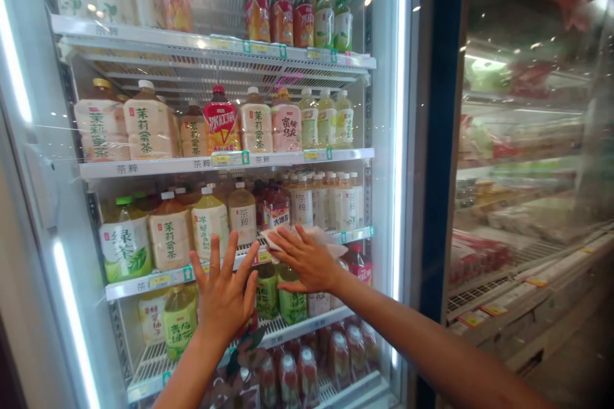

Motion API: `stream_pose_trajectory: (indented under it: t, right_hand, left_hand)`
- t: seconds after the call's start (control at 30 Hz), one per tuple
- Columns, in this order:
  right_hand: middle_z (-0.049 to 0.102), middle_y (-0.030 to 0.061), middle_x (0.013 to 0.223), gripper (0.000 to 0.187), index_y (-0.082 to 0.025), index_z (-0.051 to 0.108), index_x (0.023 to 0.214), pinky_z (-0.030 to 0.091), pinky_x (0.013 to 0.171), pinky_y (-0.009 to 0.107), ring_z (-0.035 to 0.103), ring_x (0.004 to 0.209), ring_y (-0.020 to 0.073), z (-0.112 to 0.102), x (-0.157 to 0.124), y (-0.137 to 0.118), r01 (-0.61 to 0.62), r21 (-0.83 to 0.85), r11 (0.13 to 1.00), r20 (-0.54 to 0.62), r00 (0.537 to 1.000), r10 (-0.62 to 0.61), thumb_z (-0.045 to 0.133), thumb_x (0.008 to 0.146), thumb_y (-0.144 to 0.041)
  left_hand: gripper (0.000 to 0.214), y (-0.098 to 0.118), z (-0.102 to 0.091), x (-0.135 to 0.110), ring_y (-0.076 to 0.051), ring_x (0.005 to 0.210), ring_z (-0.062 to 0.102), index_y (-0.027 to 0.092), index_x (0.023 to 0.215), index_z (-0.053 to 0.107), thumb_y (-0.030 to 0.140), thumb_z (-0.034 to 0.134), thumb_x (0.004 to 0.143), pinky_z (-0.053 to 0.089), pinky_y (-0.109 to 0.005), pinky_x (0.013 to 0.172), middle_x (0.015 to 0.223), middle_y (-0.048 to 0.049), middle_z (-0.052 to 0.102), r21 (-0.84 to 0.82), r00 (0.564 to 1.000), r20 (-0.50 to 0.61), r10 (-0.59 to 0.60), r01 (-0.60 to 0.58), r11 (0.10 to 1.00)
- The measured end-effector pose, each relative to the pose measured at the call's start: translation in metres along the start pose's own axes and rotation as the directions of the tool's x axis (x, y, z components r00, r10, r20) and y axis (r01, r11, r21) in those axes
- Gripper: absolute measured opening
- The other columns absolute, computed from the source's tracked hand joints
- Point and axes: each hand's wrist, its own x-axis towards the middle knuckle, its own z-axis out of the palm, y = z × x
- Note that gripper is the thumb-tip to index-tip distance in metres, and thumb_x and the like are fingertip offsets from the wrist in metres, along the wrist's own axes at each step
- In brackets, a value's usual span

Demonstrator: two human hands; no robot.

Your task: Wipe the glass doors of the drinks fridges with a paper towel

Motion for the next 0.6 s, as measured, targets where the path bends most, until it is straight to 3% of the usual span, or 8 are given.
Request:
stream_pose_trajectory:
  t: [0.1, 0.2, 0.23, 0.3, 0.37, 0.43, 0.5, 0.6]
  right_hand:
    - [0.014, 0.0119, 0.171, 0.098, -0.017, 0.003, 0.165, 0.013, 0.128, 0.060, 0.005, 0.160, 0.0292, -0.016, 0.046, 0.028, -0.219, -0.016, 0.976, -0.079, 0.973, 0.217, 0.046, 0.094, -0.070]
    - [0.007, 0.0158, 0.171, 0.099, -0.012, 0.002, 0.164, 0.007, 0.128, 0.064, -0.002, 0.160, 0.0320, -0.013, 0.080, 0.009, -0.422, -0.005, 0.906, -0.156, 0.896, 0.416, 0.044, 0.095, -0.069]
    - [0.012, 0.0165, 0.171, 0.098, -0.010, 0.009, 0.164, 0.007, 0.128, 0.062, -0.001, 0.160, 0.0320, -0.007, 0.082, -0.009, -0.368, 0.007, 0.930, -0.141, 0.920, 0.365, 0.043, 0.094, -0.070]
    - [0.026, 0.0148, 0.168, 0.092, -0.009, 0.029, 0.159, 0.009, 0.130, 0.055, 0.005, 0.160, 0.0295, 0.010, 0.075, -0.052, -0.103, 0.044, 0.994, -0.048, 0.993, 0.105, 0.041, 0.094, -0.073]
    - [0.038, 0.0107, 0.164, 0.082, -0.012, 0.045, 0.152, 0.014, 0.131, 0.047, 0.015, 0.159, 0.0254, 0.022, 0.067, -0.083, 0.188, 0.092, 0.978, 0.036, 0.981, -0.192, 0.039, 0.096, -0.072]
    - [0.039, 0.0088, 0.164, 0.076, -0.014, 0.047, 0.151, 0.016, 0.130, 0.045, 0.018, 0.158, 0.0222, 0.023, 0.075, -0.088, 0.337, 0.117, 0.934, 0.063, 0.936, -0.346, 0.042, 0.097, -0.068]
    - [0.030, 0.0102, 0.167, 0.080, -0.013, 0.038, 0.156, 0.014, 0.130, 0.047, 0.011, 0.160, 0.0224, 0.013, 0.100, -0.072, 0.284, 0.095, 0.954, 0.046, 0.956, -0.290, 0.045, 0.097, -0.068]
    - [0.015, 0.0135, 0.171, 0.094, -0.010, 0.026, 0.161, 0.007, 0.130, 0.054, -0.001, 0.160, 0.0277, -0.003, 0.144, -0.052, -0.062, 0.035, 0.997, -0.017, 0.998, 0.062, 0.046, 0.093, -0.072]
  left_hand:
    - [0.071, -0.007, -0.003, 0.004, -0.031, 0.159, 0.004, 0.038, 0.156, 0.031, 0.032, 0.063, 0.093, -0.004, -0.064, 0.127, 0.170, -0.0025, 0.018, 0.009, 1.000, -0.026, 0.017, -0.017, 1.000]
    - [0.071, -0.018, -0.011, 0.003, -0.031, 0.160, 0.003, 0.038, 0.156, 0.032, 0.032, 0.063, 0.093, -0.005, -0.065, 0.127, 0.170, -0.0027, 0.016, 0.012, 0.998, -0.054, 0.020, -0.019, 1.000]
    - [0.071, -0.024, -0.015, 0.001, -0.031, 0.160, 0.003, 0.038, 0.156, 0.032, 0.033, 0.063, 0.093, -0.006, -0.064, 0.127, 0.170, -0.0024, 0.016, 0.013, 0.998, -0.060, 0.025, -0.024, 1.000]
    - [0.073, -0.040, -0.026, -0.002, -0.030, 0.160, 0.003, 0.037, 0.157, 0.030, 0.032, 0.063, 0.092, -0.006, -0.063, 0.127, 0.170, -0.0021, 0.015, 0.024, 0.996, -0.073, 0.045, -0.043, 0.999]
    - [0.075, -0.059, -0.039, -0.005, -0.029, 0.160, 0.002, 0.036, 0.158, 0.029, 0.031, 0.064, 0.092, -0.007, -0.063, 0.127, 0.171, -0.0029, 0.015, 0.049, 0.995, -0.081, 0.062, -0.058, 0.997]
    - [0.075, -0.079, -0.050, -0.005, -0.030, 0.160, 0.001, 0.034, 0.158, 0.029, 0.030, 0.064, 0.091, -0.007, -0.064, 0.126, 0.171, -0.0042, 0.014, 0.080, 0.994, -0.081, 0.068, -0.062, 0.995]
    - [0.074, -0.095, -0.058, -0.004, -0.031, 0.159, 0.000, 0.034, 0.158, 0.029, 0.031, 0.063, 0.092, -0.007, -0.065, 0.126, 0.171, -0.0045, 0.015, 0.103, 0.994, -0.078, 0.072, -0.064, 0.993]
    - [0.074, -0.108, -0.064, -0.005, -0.031, 0.159, 0.001, 0.036, 0.158, 0.029, 0.032, 0.062, 0.092, -0.007, -0.065, 0.126, 0.171, -0.0042, 0.015, 0.124, 0.995, -0.078, 0.065, -0.055, 0.991]
